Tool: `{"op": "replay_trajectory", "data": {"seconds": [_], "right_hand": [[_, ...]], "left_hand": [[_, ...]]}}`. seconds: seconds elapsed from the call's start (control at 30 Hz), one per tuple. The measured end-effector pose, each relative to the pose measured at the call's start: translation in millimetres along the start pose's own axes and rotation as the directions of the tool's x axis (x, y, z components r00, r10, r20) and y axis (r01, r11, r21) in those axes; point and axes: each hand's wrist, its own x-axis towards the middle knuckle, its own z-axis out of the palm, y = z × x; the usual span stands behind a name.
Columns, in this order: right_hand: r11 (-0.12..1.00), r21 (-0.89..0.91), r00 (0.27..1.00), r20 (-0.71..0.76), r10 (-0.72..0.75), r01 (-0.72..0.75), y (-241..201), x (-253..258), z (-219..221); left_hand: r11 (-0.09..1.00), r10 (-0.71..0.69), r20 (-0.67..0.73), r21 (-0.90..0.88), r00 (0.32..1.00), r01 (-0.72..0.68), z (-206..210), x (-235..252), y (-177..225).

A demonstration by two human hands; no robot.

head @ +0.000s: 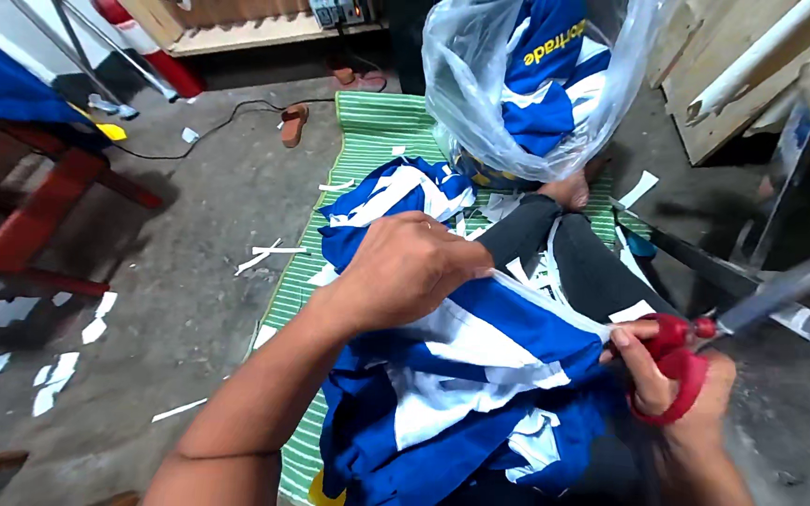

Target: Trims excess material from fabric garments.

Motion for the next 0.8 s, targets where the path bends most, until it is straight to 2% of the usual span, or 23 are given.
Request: {"op": "replay_trajectory", "data": {"seconds": [0.07,0.17,0.23,0.3,0.37,0.4,0.43,0.47,0.5,0.53,0.57,0.6,0.7,0.8], "right_hand": [[0.999,-0.029,0.997,0.080,-0.016,0.018,-7,18,-14],[0.992,-0.106,0.980,0.195,-0.040,0.061,-26,41,-16],[0.991,-0.126,0.961,0.277,-0.004,0.040,-31,47,-1],[0.993,-0.117,0.953,0.299,0.042,-0.007,-25,47,18],[0.993,-0.109,0.951,0.299,0.074,-0.042,-16,46,26],[0.992,-0.119,0.953,0.293,0.079,-0.045,-13,46,28],[0.988,-0.149,0.957,0.281,0.078,-0.037,-10,45,28],[0.981,-0.193,0.960,0.272,0.073,-0.020,-8,44,29],[0.972,-0.233,0.961,0.267,0.068,-0.004,-6,43,29],[0.960,-0.278,0.962,0.266,0.067,0.010,-5,42,30],[0.946,-0.324,0.962,0.264,0.071,0.019,-5,41,30],[0.936,-0.351,0.961,0.264,0.075,0.023,-4,41,30],[0.958,-0.284,0.959,0.264,0.100,-0.021,-1,43,25],[0.979,-0.179,0.958,0.249,0.139,-0.095,-3,47,28]], "left_hand": [[0.998,0.050,0.052,0.040,0.997,-0.052,-7,21,2],[0.997,0.073,0.156,0.016,0.985,-0.077,4,43,6],[0.995,0.099,0.140,-0.025,0.985,-0.097,18,49,7],[0.988,0.081,0.071,-0.137,0.994,-0.071,31,48,3],[0.924,-0.034,0.057,-0.379,0.998,0.053,46,40,-5],[0.855,-0.134,0.113,-0.489,0.985,0.173,54,33,-8],[0.788,-0.250,0.221,-0.519,0.943,0.331,60,24,-11],[0.731,-0.361,0.337,-0.477,0.870,0.488,66,17,-15],[0.675,-0.441,0.422,-0.426,0.792,0.603,70,11,-19],[0.638,-0.477,0.466,-0.399,0.745,0.658,74,7,-22],[0.621,-0.476,0.483,-0.408,0.735,0.669,75,3,-24],[0.617,-0.455,0.472,-0.444,0.755,0.650,74,0,-23],[0.612,-0.422,0.397,-0.538,0.815,0.579,71,-3,-11],[0.510,-0.513,0.335,-0.622,0.790,0.594,85,-1,4]]}}
